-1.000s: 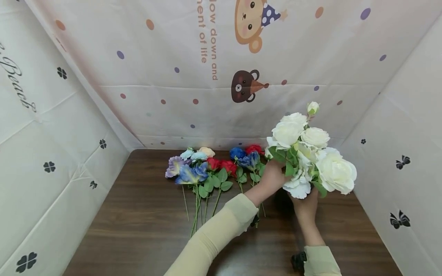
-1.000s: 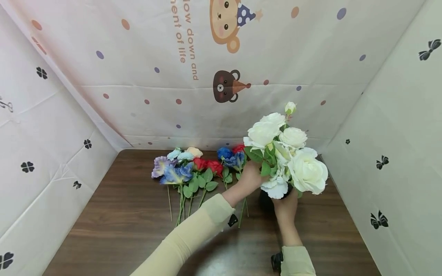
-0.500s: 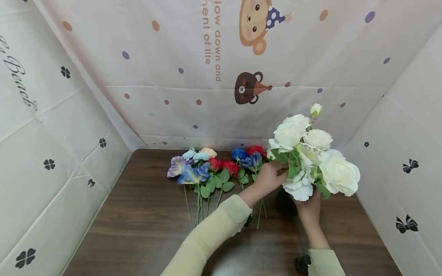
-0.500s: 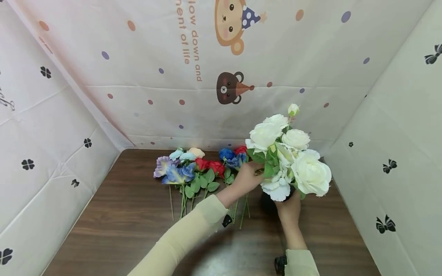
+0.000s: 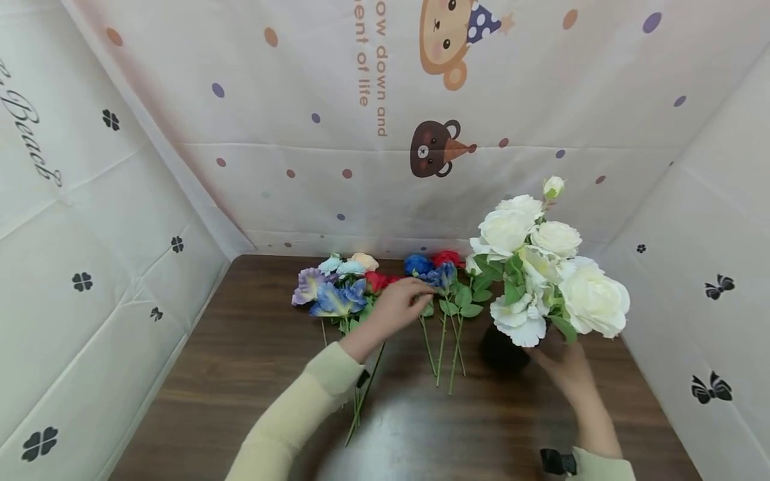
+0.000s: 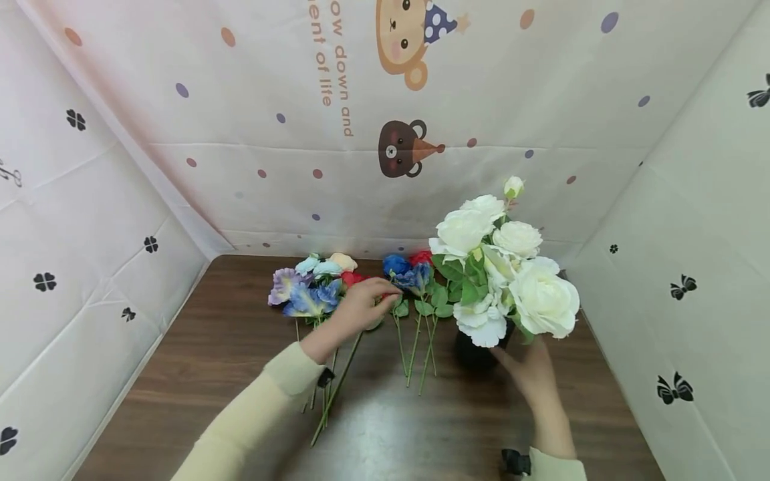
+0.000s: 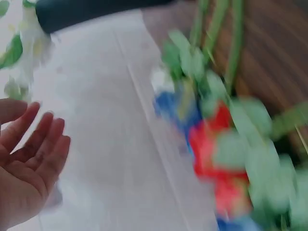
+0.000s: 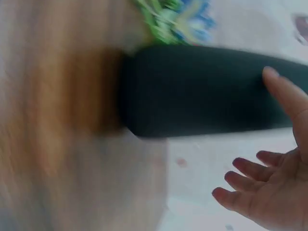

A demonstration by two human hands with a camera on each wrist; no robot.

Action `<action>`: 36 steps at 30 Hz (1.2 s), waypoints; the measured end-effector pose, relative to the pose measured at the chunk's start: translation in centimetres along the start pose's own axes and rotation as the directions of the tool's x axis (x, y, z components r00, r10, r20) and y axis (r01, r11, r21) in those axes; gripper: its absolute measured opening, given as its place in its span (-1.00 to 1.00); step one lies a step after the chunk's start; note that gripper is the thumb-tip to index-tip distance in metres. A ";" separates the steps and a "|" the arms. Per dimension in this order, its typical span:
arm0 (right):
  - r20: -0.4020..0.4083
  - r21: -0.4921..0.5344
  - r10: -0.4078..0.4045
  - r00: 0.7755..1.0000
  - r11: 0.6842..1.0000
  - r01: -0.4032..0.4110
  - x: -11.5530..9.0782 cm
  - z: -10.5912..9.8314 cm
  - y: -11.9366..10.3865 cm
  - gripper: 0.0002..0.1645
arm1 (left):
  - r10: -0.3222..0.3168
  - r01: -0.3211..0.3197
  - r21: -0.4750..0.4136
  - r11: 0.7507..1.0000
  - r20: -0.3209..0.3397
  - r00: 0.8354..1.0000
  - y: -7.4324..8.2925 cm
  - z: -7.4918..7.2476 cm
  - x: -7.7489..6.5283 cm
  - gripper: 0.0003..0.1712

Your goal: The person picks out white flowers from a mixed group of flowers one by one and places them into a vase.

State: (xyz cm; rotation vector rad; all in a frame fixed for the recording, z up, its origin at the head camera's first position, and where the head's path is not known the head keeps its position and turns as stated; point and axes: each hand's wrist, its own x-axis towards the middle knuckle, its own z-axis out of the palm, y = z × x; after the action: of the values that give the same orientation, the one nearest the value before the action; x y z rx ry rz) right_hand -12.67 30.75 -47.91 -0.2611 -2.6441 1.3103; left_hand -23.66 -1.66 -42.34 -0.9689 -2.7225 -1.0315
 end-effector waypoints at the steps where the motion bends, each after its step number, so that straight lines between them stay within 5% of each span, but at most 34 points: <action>1: -0.040 -0.027 0.037 0.999 0.999 -0.038 -0.5 -1.1 -0.4 0.03 | -0.028 0.028 0.018 0.999 -0.008 1.000 -0.7 -0.8 -0.6 -0.61; 3: -0.171 0.002 0.138 0.976 0.990 -0.140 -1.5 -3.5 -1.5 -0.07 | -0.069 0.071 0.051 0.996 -0.044 0.997 -1.8 -2.5 -1.8 -0.51; 6: -0.447 0.190 0.253 0.858 0.964 -0.186 -3.0 -6.4 -4.0 -0.13 | -0.104 0.116 0.080 0.990 -0.137 0.985 -2.8 -5.3 -3.5 -0.34; 8: -0.610 0.298 0.245 0.754 0.952 -0.068 -3.9 -7.6 -5.8 -0.10 | -0.103 0.127 0.103 0.987 -0.209 0.972 -2.9 -7.0 -4.6 -0.26; 10: -0.733 0.319 0.150 0.664 0.937 0.140 -4.4 -8.3 -7.4 -0.05 | -0.095 0.128 0.108 0.986 -0.272 0.958 -2.8 -8.3 -5.4 -0.23; 12: -0.776 0.325 0.083 0.625 0.902 0.284 -4.7 -8.5 -8.6 0.02 | -0.074 0.114 0.110 0.987 -0.315 0.946 -2.6 -9.0 -6.0 -0.23; 14: -0.765 0.360 0.053 0.642 0.862 0.357 -4.6 -8.3 -9.3 0.11 | -0.042 0.081 0.107 0.991 -0.332 0.942 -2.5 -8.9 -6.0 -0.26; 18: -0.640 0.483 0.075 0.765 0.813 0.326 -3.9 -7.0 -8.8 0.19 | -0.018 0.036 0.072 0.997 -0.238 0.971 -2.2 -6.6 -5.1 -0.36; 22: -0.474 0.505 0.056 0.879 0.835 0.219 -3.0 -5.1 -6.8 0.27 | -0.082 0.082 -0.005 0.997 -0.074 0.994 -1.6 -2.8 -3.3 -0.45; 24: -0.394 0.463 0.047 0.918 0.873 0.155 -2.7 -4.0 -5.8 0.28 | -0.108 0.107 -0.069 0.992 -0.005 0.994 -1.2 -0.8 -1.9 -0.52; 26: -0.326 0.358 0.039 0.945 0.930 0.085 -2.6 -2.9 -4.9 0.28 | -0.123 0.130 -0.116 0.985 0.063 0.990 -0.8 1.4 -0.3 -0.59; 29: -0.227 0.229 0.039 0.973 0.973 0.014 -2.4 -1.6 -3.9 0.26 | -0.164 0.187 -0.137 0.973 0.165 0.972 -0.1 4.7 2.0 -0.66; 36: -0.104 0.174 0.019 0.994 0.985 0.000 -1.1 1.0 -2.4 0.35 | -0.325 0.319 0.065 0.946 0.238 0.915 0.7 11.2 5.7 -0.80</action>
State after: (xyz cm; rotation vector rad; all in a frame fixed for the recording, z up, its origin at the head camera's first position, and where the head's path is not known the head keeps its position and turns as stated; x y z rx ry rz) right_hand -12.00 28.29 -46.70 -0.3093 -2.4269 1.4768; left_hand -26.14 8.67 -49.04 -0.6984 -3.1743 -0.9733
